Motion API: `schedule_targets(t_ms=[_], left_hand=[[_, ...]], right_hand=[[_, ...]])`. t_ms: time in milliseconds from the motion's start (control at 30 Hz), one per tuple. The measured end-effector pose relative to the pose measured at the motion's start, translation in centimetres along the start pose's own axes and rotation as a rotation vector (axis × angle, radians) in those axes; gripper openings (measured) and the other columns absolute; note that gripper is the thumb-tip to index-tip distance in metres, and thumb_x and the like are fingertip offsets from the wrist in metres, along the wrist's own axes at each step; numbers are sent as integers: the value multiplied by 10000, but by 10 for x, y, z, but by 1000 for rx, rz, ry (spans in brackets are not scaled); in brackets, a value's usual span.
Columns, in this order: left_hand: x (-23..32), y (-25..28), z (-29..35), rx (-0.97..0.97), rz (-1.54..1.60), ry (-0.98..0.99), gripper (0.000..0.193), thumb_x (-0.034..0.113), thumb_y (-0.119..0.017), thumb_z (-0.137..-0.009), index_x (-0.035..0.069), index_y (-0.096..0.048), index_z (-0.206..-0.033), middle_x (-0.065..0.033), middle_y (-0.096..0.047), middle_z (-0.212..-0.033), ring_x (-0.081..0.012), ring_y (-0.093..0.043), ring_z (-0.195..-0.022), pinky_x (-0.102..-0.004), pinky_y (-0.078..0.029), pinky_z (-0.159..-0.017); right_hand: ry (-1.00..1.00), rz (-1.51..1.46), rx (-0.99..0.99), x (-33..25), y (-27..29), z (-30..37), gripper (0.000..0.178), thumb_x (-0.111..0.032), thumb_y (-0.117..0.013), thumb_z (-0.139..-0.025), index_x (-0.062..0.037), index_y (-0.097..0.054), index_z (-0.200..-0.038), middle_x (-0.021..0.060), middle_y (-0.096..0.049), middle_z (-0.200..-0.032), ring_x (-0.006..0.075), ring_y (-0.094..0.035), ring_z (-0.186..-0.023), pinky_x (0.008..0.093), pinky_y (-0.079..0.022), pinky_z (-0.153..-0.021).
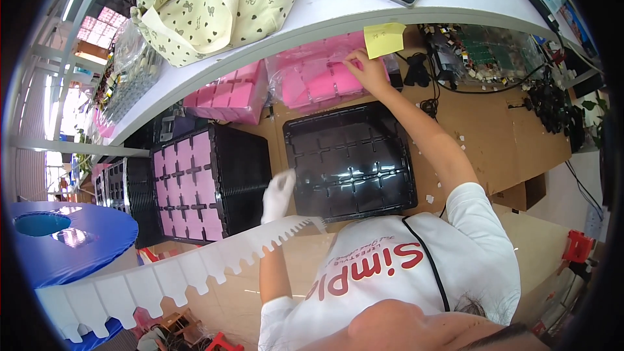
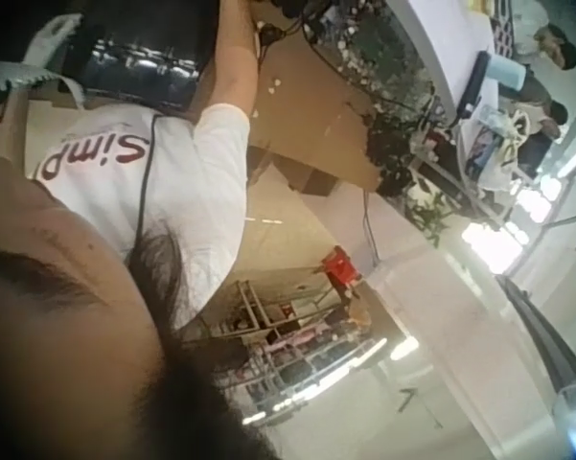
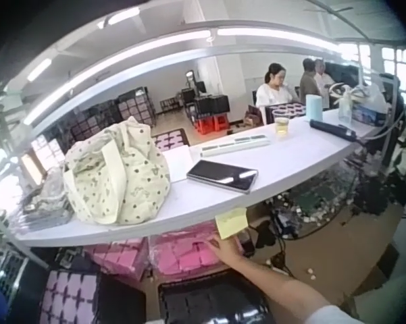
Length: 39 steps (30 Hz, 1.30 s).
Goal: The person places white component strips into black assembly trays by hand.
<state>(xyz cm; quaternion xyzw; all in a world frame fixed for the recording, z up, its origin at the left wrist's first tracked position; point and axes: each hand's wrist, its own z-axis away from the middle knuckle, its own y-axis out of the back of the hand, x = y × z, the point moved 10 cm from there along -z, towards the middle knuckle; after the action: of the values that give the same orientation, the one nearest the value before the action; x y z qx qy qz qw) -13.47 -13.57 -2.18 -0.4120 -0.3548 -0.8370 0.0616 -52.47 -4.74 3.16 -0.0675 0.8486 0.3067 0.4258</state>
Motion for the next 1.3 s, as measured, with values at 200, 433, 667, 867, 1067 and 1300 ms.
schedule_targets(t_ms=[200, 433, 667, 867, 1067, 1300], left_hand=[[18, -61, -95, -175, 1319, 155, 945, 694, -445, -848, -34, -262, -1423, -248, -384, -1402, -330, -357, -1332, -429, -309, -1080], [9, -60, -117, -231, 1237, 172, 982, 746, -435, -812, -28, -302, -1401, -169, -460, -1356, -241, -499, -1199, -352, -430, -969], [-4, -94, -118, -318, 819, 36, 551, 371, -607, -909, 26, -454, -1312, -67, -540, -1244, -149, -544, -1109, -296, -455, -901], [-21, -66, -65, -62, 594, 154, 302, 335, -739, -810, 89, -659, -966, 17, -661, -875, -77, -586, -805, -300, -455, -732], [-87, -33, -11, 171, -198, 112, 566, 514, -671, -794, -5, -652, -1020, -140, -690, -917, -237, -658, -845, -341, -492, -775], [-81, -37, 49, 317, -176, 150, 519, 477, -699, -780, 8, -656, -997, -124, -691, -827, -215, -665, -748, -319, -512, -715]], right_hand=[[344, 105, 52, -63, 28, 97, 189, -189, -762, -723, -98, -674, -864, 69, -602, -1029, 276, -536, -1012, 388, -431, -870], [-713, -532, 259, 89, 32, 180, 853, -358, -741, -796, 24, -269, -1396, 231, -402, -1331, 279, -471, -1163, 364, -390, -983], [-815, -569, -27, 118, 34, 173, 569, -277, -765, -773, 15, -535, -1202, 126, -611, -1109, 159, -584, -982, 274, -461, -850], [-747, -476, -125, 100, 53, 196, 269, -282, -743, -786, -38, -635, -748, -3, -578, -734, 113, -522, -664, 282, -410, -619], [-521, 153, -193, 57, 64, 290, 288, -302, -778, -693, -52, -636, -680, 85, -565, -699, 225, -518, -703, 328, -414, -637], [-486, 297, 30, 13, 83, 332, 254, -248, -777, -701, -44, -628, -683, 71, -529, -732, 244, -490, -775, 358, -409, -654]])
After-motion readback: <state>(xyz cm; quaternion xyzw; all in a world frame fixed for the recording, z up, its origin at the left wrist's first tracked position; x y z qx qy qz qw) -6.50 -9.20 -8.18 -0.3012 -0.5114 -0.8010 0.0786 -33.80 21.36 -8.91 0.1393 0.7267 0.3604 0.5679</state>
